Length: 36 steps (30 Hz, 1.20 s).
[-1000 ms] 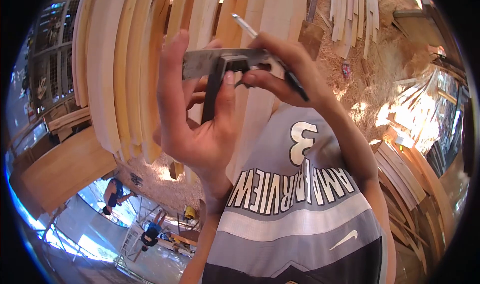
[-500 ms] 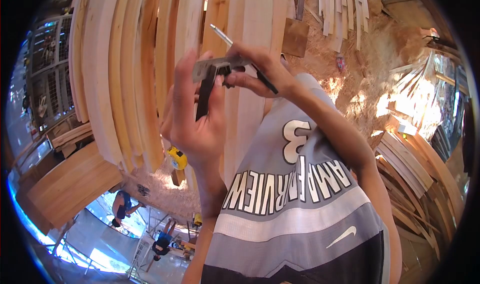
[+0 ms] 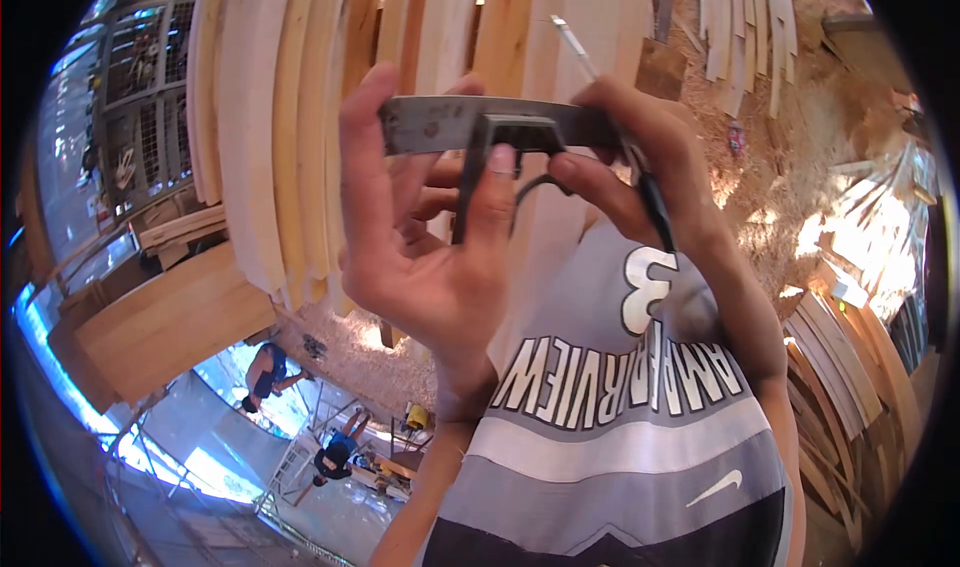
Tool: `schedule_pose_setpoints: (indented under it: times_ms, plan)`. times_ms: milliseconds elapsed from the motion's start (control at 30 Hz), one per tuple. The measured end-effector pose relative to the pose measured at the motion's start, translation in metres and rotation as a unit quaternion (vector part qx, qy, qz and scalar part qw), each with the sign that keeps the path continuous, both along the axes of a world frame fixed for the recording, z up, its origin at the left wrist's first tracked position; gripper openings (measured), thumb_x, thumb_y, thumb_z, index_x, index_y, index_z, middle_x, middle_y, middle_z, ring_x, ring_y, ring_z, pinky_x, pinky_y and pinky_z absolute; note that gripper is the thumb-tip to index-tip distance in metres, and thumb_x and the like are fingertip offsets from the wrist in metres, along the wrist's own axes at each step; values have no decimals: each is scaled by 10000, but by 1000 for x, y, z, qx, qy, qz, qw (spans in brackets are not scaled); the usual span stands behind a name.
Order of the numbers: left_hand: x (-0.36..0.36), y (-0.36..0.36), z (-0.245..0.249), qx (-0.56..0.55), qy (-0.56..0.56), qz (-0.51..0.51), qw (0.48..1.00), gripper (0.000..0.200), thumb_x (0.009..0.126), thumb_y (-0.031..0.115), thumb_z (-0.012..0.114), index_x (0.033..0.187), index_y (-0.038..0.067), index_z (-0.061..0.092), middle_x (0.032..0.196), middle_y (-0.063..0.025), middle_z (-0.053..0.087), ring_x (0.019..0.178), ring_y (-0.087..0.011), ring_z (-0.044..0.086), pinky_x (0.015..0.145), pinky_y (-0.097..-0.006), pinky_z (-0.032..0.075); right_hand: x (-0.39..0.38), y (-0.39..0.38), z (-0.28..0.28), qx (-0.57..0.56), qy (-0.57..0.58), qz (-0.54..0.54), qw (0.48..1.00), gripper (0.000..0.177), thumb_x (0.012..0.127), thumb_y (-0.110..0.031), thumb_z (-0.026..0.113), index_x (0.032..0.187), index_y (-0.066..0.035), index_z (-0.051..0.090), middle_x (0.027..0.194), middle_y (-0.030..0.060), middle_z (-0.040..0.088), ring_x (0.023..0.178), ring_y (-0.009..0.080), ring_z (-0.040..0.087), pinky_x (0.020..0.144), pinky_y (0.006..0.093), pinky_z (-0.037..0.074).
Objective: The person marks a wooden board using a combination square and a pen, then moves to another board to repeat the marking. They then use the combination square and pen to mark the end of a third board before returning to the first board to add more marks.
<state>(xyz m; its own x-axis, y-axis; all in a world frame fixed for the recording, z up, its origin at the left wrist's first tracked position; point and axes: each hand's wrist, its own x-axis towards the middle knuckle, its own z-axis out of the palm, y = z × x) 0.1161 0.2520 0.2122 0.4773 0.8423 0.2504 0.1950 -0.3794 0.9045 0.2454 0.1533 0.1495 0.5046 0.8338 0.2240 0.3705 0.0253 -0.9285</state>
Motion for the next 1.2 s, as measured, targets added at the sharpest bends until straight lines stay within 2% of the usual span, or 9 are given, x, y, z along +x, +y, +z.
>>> schedule_pose_setpoints:
  times_ms: [133,200,433,500,733,900,1200]
  plan:
    - [0,-2,-2,-9,-18,4,1000,727,822,-89,758,1485,-1,473,1163,-289,732,785,-114,733,581,-152,504,-1,-8,15,-31,7,-17,999,335,846,-290,849,928,-45,636,644,85,574,563,242,587,537,356,446]
    - [0,-2,1,-19,-19,6,1000,727,824,-85,758,1487,-1,472,1168,-287,731,790,-116,733,588,-155,510,-2,-11,20,-49,-26,-33,998,340,848,-300,849,908,-48,629,651,91,586,561,255,595,540,363,448]
    - [2,-6,9,-50,-16,13,999,728,828,-50,768,1490,4,470,1176,-277,733,793,-112,727,622,-172,529,-6,-13,28,-41,-9,-60,997,365,837,-331,854,885,-53,623,656,97,604,562,271,612,544,365,450]
    - [1,-5,8,-49,-16,11,999,728,830,-44,772,1491,5,469,1175,-275,734,790,-111,726,621,-172,529,-3,-15,26,-52,-21,-33,998,348,880,-277,795,967,10,618,652,49,603,579,130,602,546,284,435]
    - [2,-7,11,-69,-21,2,997,730,844,-9,790,1495,-1,457,1170,-270,737,793,-112,727,630,-173,533,-3,-16,32,-61,-14,-31,998,377,901,-332,789,943,4,623,643,52,593,563,142,588,536,291,420]
    - [1,-6,10,-66,-20,-1,998,730,849,-1,791,1497,0,455,1165,-269,739,808,-117,733,641,-173,540,-4,-15,32,-57,-10,-60,997,476,928,-451,758,906,4,619,636,58,582,537,151,531,523,307,395]
    - [1,-6,14,-62,-22,0,998,721,857,11,785,1499,5,454,1167,-276,736,815,-121,737,657,-177,544,-1,-15,34,-45,-48,-51,997,478,933,-451,759,887,0,611,634,58,581,538,147,536,522,303,398]
